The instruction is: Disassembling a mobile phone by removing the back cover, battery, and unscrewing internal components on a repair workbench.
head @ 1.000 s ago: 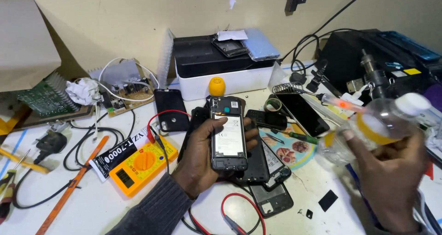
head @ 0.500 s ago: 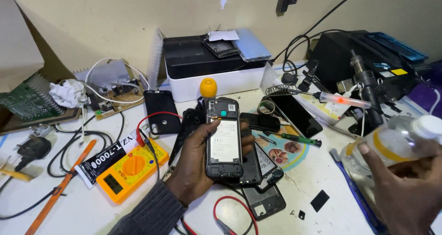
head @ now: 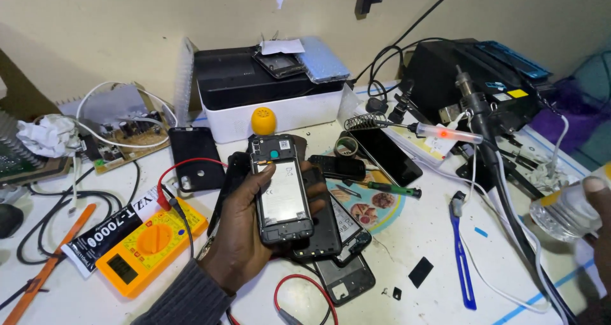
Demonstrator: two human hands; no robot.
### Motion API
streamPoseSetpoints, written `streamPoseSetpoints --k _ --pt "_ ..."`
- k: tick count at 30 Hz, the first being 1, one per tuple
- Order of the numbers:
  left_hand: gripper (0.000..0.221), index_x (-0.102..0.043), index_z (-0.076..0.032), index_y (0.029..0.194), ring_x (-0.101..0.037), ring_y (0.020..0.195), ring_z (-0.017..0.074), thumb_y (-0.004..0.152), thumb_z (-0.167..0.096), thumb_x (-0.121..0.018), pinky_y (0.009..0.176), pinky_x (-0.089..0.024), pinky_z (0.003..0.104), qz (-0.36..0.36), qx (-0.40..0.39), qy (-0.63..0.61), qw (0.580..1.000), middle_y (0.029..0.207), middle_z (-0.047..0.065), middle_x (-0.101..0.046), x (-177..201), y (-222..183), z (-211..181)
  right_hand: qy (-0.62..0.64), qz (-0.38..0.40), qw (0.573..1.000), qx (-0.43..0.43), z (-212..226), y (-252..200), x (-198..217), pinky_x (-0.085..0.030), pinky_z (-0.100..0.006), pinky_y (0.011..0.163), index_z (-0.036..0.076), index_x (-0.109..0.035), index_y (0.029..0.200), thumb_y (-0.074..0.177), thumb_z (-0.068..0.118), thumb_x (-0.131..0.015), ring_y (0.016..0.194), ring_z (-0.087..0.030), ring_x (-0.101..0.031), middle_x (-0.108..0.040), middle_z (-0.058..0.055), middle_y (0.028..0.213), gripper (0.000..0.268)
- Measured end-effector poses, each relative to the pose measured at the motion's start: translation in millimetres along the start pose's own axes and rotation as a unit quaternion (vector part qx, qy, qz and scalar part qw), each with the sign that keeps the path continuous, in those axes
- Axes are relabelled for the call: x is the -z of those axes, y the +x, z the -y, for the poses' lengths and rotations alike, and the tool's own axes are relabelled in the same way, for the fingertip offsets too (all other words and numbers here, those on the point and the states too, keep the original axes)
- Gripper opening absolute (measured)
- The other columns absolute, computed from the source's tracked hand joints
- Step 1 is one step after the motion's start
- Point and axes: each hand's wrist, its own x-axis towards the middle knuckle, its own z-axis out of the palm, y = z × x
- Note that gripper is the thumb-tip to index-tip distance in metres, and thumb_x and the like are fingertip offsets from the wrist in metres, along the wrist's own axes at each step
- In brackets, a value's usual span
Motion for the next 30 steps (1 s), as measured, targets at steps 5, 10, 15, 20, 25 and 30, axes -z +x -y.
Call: streamPoseSetpoints --k 5,10,15,20,25,30 --pt "0.057 -0.058 0.001 0.140 -0.065 0.112 0.0438 0.096 -0.032 -0.045 0.093 -0.054 0.053 0.005 -0.014 -0.001 1.000 0.135 0.021 -0.067 2 1 2 -0.124 0.028 0.992 0.008 41 -24 -15 -0.039 -0.055 0.077 -0.004 -0.039 0.109 0.124 0.033 -0.055 0.084 -0.040 -0.043 -0.040 -0.027 0.098 0.043" --pt "0.065 -0.059 -0.002 0.143 -0.066 0.109 0.0407 0.096 -0.044 -0.043 0.092 -0.054 0.052 0.007 -0.025 -0.002 1.000 0.133 0.022 -0.067 2 -1 -2 -0.517 0.121 0.836 0.140 -66 19 -33 -0.050 -0.034 0.090 0.044 -0.037 0.169 0.098 0.032 -0.064 0.090 -0.018 -0.072 -0.076 -0.003 0.109 0.077" --pt "0.074 -0.057 -0.009 0.149 -0.063 0.113 0.0418 0.093 -0.054 -0.038 0.099 -0.050 0.050 0.033 -0.017 -0.032 0.999 0.135 0.025 -0.065 8 3 -2 0.257 0.144 0.928 -0.227 39 -48 -55 -0.038 -0.057 0.114 0.012 -0.039 0.149 0.105 0.068 -0.020 0.136 -0.033 -0.050 -0.050 -0.018 0.143 0.074" --pt "0.072 -0.058 0.005 0.142 -0.064 0.111 0.0423 0.092 -0.042 -0.036 0.096 -0.052 0.048 0.088 -0.029 -0.054 0.994 0.134 0.031 -0.065 22 12 7 -0.146 0.103 0.885 0.430 153 -105 -84 -0.054 -0.039 0.069 0.001 -0.074 0.111 0.092 0.011 -0.072 0.084 -0.027 -0.066 -0.071 -0.015 0.101 0.021" --pt "0.065 -0.058 0.007 0.139 -0.066 0.111 0.0432 0.097 -0.040 -0.041 0.094 -0.055 0.048 0.170 -0.059 -0.080 0.980 0.132 0.032 -0.065 39 24 6 -0.317 0.199 0.829 0.415 129 -83 -131 -0.045 -0.043 0.075 0.020 -0.070 0.122 0.083 0.029 -0.072 0.100 -0.029 -0.058 -0.062 -0.004 0.111 0.040" --pt "0.059 -0.054 -0.002 0.147 -0.067 0.112 0.0387 0.106 -0.044 -0.045 0.089 -0.058 0.048 0.246 -0.027 -0.117 0.962 0.137 0.023 -0.063 43 24 7 -0.310 0.231 0.880 0.277 126 -88 -115 -0.045 -0.046 0.088 0.021 -0.066 0.123 0.090 0.038 -0.064 0.110 -0.029 -0.063 -0.074 -0.001 0.116 0.037"
